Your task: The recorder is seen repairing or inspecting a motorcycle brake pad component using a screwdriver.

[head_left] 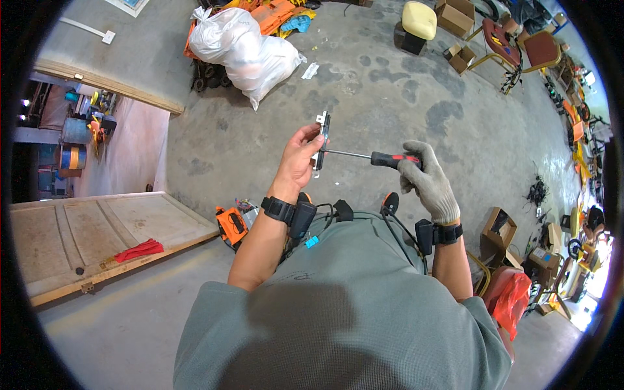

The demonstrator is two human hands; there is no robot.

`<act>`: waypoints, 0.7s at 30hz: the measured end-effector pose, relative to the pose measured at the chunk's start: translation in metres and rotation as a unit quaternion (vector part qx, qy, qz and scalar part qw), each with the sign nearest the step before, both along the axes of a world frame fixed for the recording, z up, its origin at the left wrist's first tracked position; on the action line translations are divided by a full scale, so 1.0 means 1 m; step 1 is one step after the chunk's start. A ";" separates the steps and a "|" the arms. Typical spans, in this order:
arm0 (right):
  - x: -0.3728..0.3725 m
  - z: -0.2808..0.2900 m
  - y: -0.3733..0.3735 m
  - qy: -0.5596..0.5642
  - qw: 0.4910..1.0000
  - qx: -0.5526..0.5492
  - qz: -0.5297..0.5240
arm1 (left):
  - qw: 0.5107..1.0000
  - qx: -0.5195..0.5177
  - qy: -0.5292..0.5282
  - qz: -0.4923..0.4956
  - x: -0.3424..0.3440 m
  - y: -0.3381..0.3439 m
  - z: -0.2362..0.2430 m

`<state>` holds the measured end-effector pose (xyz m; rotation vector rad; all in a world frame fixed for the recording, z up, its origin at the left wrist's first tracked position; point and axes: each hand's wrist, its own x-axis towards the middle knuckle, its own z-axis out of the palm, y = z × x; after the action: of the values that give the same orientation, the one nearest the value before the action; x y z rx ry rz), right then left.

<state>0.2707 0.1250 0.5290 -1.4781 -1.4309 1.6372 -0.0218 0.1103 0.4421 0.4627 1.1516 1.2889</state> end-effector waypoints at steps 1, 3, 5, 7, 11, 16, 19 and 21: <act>0.001 0.000 0.002 0.000 1.000 0.000 0.001 | 1.000 0.008 0.002 0.001 0.001 0.000 0.001; 0.001 -0.001 0.005 0.060 0.995 -0.079 -0.013 | 1.000 0.017 0.004 0.003 0.002 0.000 0.002; -0.002 0.001 0.003 0.049 0.996 -0.069 -0.013 | 0.999 0.039 0.028 0.000 0.003 0.001 0.001; -0.005 0.000 0.000 0.037 0.997 -0.060 -0.013 | 0.999 0.036 0.027 0.021 0.006 0.002 0.004; -0.009 -0.005 -0.002 0.066 0.997 0.025 -0.006 | 0.998 0.026 0.005 0.061 0.005 0.004 0.007; -0.005 -0.003 0.005 0.033 0.997 -0.067 0.004 | 0.996 0.039 -0.021 0.077 0.002 0.002 0.005; -0.009 0.001 0.001 0.017 0.998 -0.068 0.004 | 0.996 0.043 -0.028 0.077 0.002 0.002 0.004; -0.011 -0.004 -0.003 0.035 0.999 0.023 0.007 | 0.996 0.043 -0.029 0.077 0.002 0.002 0.004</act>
<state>0.2597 0.1219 0.5252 -1.3735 -1.4346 1.6378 -0.0198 0.1125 0.4460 0.4028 1.1037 1.4800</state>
